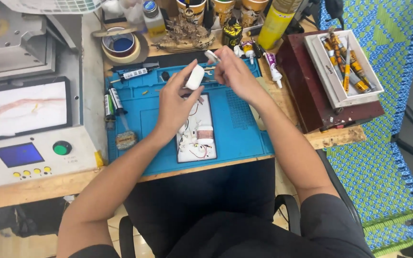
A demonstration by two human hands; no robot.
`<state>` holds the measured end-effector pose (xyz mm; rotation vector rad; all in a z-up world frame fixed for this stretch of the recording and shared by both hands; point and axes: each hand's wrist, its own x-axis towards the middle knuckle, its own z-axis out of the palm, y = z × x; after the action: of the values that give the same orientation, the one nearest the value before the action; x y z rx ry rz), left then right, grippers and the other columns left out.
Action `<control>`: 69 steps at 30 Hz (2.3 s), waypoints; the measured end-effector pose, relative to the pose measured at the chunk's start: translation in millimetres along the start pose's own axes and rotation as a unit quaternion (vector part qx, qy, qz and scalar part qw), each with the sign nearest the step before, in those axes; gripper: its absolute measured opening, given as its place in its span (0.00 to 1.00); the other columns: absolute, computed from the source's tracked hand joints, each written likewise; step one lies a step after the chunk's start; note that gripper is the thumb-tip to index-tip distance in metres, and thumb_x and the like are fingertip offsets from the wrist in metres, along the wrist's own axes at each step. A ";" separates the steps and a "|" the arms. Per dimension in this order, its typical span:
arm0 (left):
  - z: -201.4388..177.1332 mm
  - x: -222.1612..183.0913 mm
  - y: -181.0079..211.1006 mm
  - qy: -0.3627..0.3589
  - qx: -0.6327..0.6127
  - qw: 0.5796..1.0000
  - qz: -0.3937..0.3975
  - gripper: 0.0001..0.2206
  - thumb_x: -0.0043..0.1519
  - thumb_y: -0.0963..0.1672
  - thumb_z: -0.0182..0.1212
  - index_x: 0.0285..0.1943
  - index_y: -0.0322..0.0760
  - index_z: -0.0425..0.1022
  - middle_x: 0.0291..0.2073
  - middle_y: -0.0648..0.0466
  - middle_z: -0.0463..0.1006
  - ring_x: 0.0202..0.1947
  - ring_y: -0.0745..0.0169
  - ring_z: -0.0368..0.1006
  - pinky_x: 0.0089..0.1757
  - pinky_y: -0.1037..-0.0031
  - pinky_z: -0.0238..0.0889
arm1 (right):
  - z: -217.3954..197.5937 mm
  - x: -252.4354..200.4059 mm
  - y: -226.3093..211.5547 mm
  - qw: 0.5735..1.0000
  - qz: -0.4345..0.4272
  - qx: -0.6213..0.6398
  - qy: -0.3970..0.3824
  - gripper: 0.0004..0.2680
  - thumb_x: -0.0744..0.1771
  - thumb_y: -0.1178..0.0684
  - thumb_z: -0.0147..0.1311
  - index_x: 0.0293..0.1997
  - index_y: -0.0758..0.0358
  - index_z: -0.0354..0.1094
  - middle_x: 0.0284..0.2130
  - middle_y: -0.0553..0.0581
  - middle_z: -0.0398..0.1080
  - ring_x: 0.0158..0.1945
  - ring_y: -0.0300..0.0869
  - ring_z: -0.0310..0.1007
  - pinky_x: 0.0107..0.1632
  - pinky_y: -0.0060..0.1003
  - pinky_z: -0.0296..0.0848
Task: A person is repairing a small electronic device by prying components and peeling adhesive layers on a specialized workbench.
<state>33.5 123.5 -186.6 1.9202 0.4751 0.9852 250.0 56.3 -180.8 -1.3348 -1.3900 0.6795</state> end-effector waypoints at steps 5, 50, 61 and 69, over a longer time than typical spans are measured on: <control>-1.1 2.6 4.8 0.023 0.012 1.000 0.001 0.26 0.69 0.36 0.70 0.77 0.40 0.72 0.56 0.40 0.81 0.58 0.37 0.82 0.53 0.62 0.81 | 2.1 -5.7 -11.8 0.982 -0.054 -0.179 0.033 0.16 0.78 0.45 0.46 0.36 0.56 0.74 0.15 0.52 0.67 0.21 0.44 0.66 0.30 0.37 0.66; -4.6 -1.9 13.8 0.026 0.005 0.999 0.034 0.14 0.71 0.35 0.63 0.61 0.42 0.84 0.58 0.48 0.83 0.59 0.47 0.81 0.53 0.65 0.82 | 6.9 -7.5 -32.1 0.994 -0.036 -0.104 0.010 0.07 0.75 0.50 0.55 0.56 0.58 0.73 0.31 0.52 0.72 0.33 0.36 0.65 0.37 0.34 0.63; -4.0 -0.9 22.9 0.036 -0.037 0.997 0.064 0.13 0.67 0.34 0.69 0.54 0.38 0.73 0.54 0.50 0.74 0.58 0.37 0.81 0.55 0.59 0.80 | 11.9 -8.8 -50.7 0.999 -0.041 0.000 -0.017 0.07 0.76 0.53 0.53 0.46 0.64 0.76 0.23 0.57 0.76 0.18 0.35 0.68 0.26 0.28 0.65; -3.6 -1.9 24.3 0.050 -0.040 0.997 0.052 0.21 0.67 0.32 0.66 0.61 0.40 0.62 0.53 0.48 0.75 0.61 0.36 0.79 0.57 0.54 0.78 | 9.8 -10.9 -43.8 0.997 -0.065 0.035 -0.028 0.10 0.76 0.54 0.50 0.59 0.70 0.75 0.22 0.56 0.72 0.20 0.36 0.71 0.29 0.27 0.65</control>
<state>28.0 111.5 -165.8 1.8463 0.3897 1.1561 223.8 39.0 -147.0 -1.1674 -1.4711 0.6758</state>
